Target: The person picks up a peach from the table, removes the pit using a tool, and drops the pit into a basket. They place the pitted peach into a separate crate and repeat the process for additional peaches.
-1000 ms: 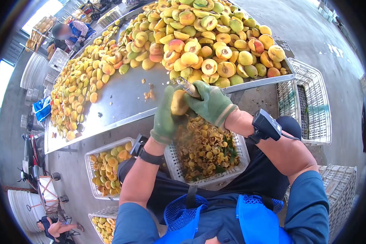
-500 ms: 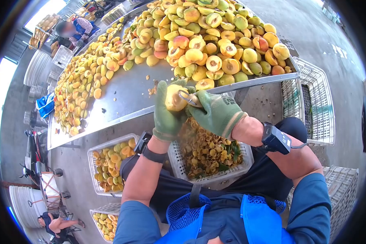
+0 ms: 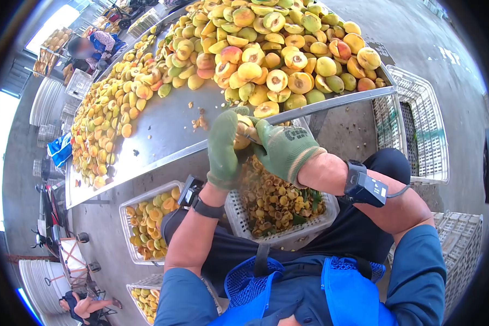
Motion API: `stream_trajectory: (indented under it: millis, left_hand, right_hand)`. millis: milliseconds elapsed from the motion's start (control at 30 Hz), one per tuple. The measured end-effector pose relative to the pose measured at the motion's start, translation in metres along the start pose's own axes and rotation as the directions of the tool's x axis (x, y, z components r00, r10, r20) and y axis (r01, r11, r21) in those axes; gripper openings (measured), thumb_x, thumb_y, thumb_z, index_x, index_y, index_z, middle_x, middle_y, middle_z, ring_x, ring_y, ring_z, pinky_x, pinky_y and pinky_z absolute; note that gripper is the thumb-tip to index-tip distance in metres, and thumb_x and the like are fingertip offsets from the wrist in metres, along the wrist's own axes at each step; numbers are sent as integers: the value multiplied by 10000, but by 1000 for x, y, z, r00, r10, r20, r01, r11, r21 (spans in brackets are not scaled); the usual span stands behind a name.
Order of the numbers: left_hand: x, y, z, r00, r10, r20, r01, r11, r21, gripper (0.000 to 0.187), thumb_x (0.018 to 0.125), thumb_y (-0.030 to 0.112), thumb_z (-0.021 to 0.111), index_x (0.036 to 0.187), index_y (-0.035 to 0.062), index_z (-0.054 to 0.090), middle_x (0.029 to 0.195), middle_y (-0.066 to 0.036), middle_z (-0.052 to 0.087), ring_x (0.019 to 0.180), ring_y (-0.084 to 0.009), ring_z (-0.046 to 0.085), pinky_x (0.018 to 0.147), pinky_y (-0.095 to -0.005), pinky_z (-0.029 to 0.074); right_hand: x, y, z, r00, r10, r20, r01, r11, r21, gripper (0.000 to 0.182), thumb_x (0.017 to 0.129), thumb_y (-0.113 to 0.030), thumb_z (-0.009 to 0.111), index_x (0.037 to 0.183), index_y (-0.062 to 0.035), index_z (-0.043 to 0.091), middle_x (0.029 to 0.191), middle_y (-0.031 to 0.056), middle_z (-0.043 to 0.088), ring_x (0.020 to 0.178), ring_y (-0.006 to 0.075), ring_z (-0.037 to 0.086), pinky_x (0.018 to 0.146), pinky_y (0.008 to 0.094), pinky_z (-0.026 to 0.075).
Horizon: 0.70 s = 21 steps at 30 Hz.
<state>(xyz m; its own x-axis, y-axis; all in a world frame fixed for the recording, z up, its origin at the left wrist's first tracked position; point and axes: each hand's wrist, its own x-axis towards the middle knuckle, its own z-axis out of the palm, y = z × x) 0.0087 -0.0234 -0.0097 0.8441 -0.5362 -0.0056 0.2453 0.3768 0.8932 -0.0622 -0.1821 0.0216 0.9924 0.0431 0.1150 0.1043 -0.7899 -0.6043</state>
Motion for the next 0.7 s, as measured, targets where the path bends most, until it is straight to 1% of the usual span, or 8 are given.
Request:
stream_trajectory:
  millis: [67,100,200,267,367,600,667,700]
  left_hand:
    - [2,-4,-3,997,72,32,-74,995,62,462,1065,388,510,1334,19,583,1183,-116,677,1047,-213,691,897,-372,603]
    - [3,-7,-6,988,153,35,-156,940,303,457,1063,370,516,1340,11,578,1181,-116,677,1039,-211,693,892,-369,603]
    - [8,-10,-23,908,370,196,-379,527,761,447,1055,332,536,1341,-10,571,1164,-124,683,1015,-212,698,874,-360,603]
    - [15,-7,-31,789,466,401,-552,252,795,444,1051,329,554,1323,-21,575,1140,-138,694,1000,-220,704,859,-355,603]
    - [3,5,-1,979,202,18,-200,948,249,433,1052,337,563,1278,-31,592,1094,-164,711,969,-240,713,841,-351,602]
    - [4,1,-4,969,246,-2,-230,909,347,444,1061,371,542,1224,-34,624,1042,-172,725,912,-245,723,829,-349,601]
    - [3,4,-1,970,241,21,-232,902,365,466,1067,388,523,1212,-42,629,1033,-169,725,899,-241,723,834,-352,599]
    - [3,9,1,975,214,57,-220,904,367,484,1068,400,516,1211,-48,631,1034,-167,725,900,-237,722,839,-353,598]
  right_hand:
    - [1,-1,0,999,22,30,-23,1000,9,306,981,-279,590,1198,-64,609,962,220,728,879,405,717,763,517,567]
    - [2,-2,-2,997,39,68,-39,999,5,312,980,-277,588,1208,-64,607,965,221,728,886,406,717,769,517,568]
    - [3,-1,-4,989,52,136,-56,998,27,328,975,-274,589,1219,-55,608,966,227,727,896,411,716,786,515,570]
    - [2,0,-5,989,27,146,-37,997,62,331,964,-266,602,1199,-33,598,939,240,719,879,423,709,783,516,563]
    - [1,-2,-8,986,-10,168,-7,995,103,340,945,-258,628,1153,5,576,901,262,705,853,445,696,772,519,549]
    - [4,21,11,949,-275,152,233,940,248,289,977,-281,602,1071,-8,616,788,132,675,725,300,682,691,388,550]
    - [15,37,18,907,-239,346,25,852,523,287,978,-308,599,1051,-34,637,752,82,652,656,239,656,629,347,540]
    - [16,37,12,835,-186,517,-257,699,667,292,969,-330,603,1044,-52,649,755,71,644,630,224,641,596,344,534]
